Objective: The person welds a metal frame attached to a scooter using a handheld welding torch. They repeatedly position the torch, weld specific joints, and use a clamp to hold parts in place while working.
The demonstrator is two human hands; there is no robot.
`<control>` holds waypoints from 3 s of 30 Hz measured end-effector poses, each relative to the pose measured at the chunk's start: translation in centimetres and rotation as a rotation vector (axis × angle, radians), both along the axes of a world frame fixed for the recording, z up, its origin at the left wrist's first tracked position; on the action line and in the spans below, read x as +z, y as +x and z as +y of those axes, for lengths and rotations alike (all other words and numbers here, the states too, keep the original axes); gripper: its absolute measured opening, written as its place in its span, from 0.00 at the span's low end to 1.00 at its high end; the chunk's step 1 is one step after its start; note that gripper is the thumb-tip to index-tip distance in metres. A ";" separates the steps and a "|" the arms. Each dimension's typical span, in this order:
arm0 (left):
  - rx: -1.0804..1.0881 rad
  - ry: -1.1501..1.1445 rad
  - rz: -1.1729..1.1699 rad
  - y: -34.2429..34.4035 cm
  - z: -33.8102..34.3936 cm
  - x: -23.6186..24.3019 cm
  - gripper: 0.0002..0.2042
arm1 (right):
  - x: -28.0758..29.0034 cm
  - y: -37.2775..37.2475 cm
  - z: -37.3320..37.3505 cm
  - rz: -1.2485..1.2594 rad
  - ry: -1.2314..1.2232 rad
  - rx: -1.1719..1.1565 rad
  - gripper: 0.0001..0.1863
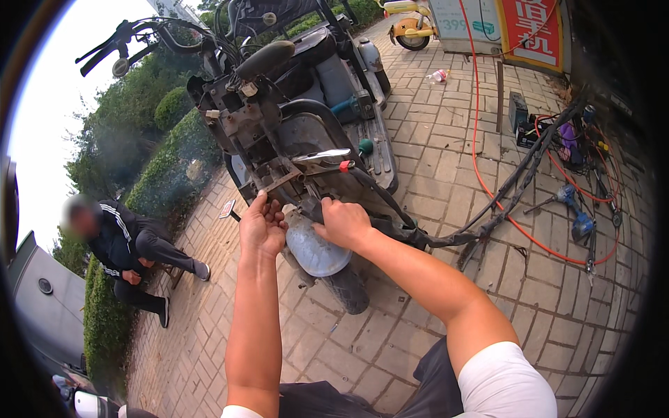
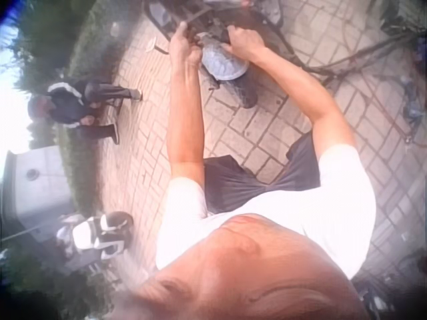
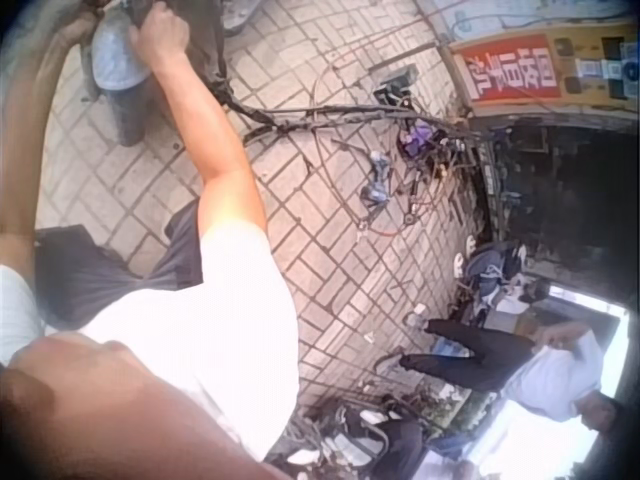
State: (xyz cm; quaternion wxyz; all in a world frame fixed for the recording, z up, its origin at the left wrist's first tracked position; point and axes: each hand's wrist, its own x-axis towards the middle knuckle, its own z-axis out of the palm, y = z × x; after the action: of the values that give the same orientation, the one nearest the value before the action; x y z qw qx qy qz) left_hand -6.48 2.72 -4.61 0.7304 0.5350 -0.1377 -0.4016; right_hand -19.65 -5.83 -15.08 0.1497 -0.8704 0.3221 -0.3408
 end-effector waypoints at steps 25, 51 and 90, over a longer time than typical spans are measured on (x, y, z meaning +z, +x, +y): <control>0.022 0.004 0.020 0.3 -0.4 -0.4 0.12 | 0.5 -0.3 0.8 0.003 0.093 0.009 0.26; 0.018 0.021 0.020 0.5 -0.4 -0.4 0.13 | 0.6 -0.3 0.3 -0.017 0.075 0.012 0.26; 0.027 0.017 0.021 0.2 -0.4 -0.3 0.12 | 0.5 -0.1 0.2 0.009 0.145 0.018 0.27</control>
State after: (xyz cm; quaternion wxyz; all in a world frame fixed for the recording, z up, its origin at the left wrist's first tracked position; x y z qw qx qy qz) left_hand -6.33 2.28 -4.92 0.7326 0.5388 -0.1194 -0.3984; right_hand -19.80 -5.61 -14.53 0.2140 -0.8616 0.3389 -0.3115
